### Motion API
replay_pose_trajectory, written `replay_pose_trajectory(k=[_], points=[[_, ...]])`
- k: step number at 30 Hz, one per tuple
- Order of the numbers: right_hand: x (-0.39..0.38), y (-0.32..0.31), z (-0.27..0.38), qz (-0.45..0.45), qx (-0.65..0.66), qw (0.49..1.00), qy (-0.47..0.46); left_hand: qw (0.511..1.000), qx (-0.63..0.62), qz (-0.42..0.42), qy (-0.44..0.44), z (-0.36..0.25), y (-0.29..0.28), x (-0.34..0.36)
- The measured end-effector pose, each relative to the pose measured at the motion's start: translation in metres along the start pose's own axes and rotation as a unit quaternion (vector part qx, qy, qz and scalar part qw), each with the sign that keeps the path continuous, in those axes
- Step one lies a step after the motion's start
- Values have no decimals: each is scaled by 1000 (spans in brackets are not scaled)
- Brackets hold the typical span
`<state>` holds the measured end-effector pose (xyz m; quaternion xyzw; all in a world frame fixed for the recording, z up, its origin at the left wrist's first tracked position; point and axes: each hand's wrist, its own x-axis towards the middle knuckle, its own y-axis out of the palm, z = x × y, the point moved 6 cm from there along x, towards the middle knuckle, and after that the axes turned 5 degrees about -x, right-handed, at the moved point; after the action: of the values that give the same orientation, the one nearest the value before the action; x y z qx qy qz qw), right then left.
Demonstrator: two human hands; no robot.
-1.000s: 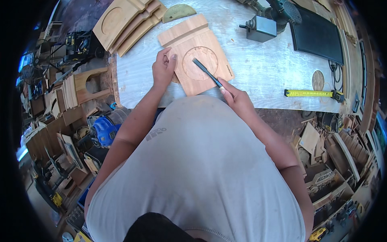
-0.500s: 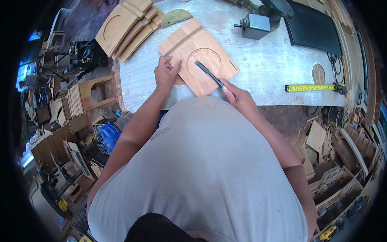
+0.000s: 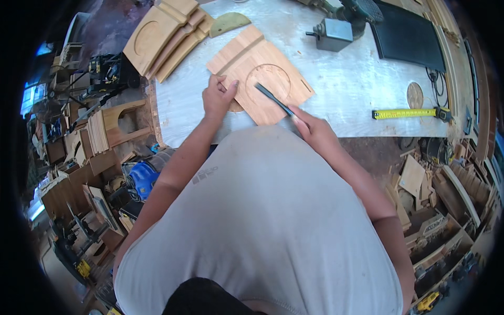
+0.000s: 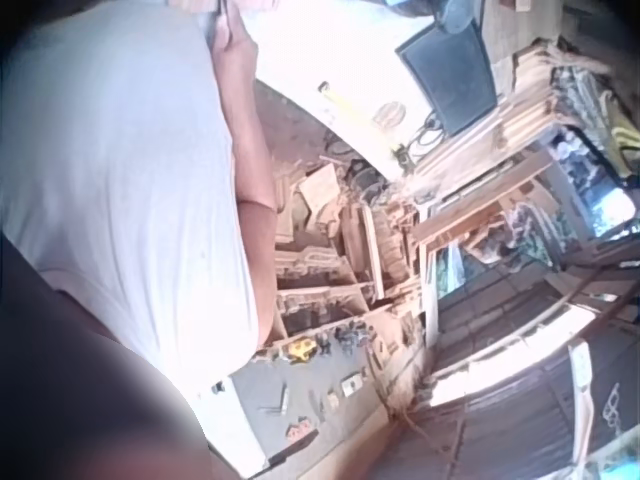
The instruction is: Using a chisel to carve out a circular recess in a block of wood.
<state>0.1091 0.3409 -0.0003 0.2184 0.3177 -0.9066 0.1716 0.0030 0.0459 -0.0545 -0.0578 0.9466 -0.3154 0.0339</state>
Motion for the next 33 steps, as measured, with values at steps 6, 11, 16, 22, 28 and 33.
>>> replay_pose_trajectory(k=[6, 11, 16, 22, 28, 33], points=[[2, -8, 7, -22, 2, 999, -43, 1000, -8, 3, -4, -1, -1, 1], [8, -10, 29, -12, 6, 1000, -10, 1000, -12, 1, 6, 1, -1, 0], [7, -11, 12, -18, 26, 999, -24, 1000, -13, -2, 9, -5, 0, -1], [1, -15, -4, -57, 31, 997, -39, 999, -32, -3, 9, -3, -2, -3], [4, -18, -8, -57, 26, 998, -24, 998, -60, 7, 0, -9, -5, -1], [9, -20, -9, -96, 38, 992, -77, 999, -40, -4, 3, -10, -6, -2]])
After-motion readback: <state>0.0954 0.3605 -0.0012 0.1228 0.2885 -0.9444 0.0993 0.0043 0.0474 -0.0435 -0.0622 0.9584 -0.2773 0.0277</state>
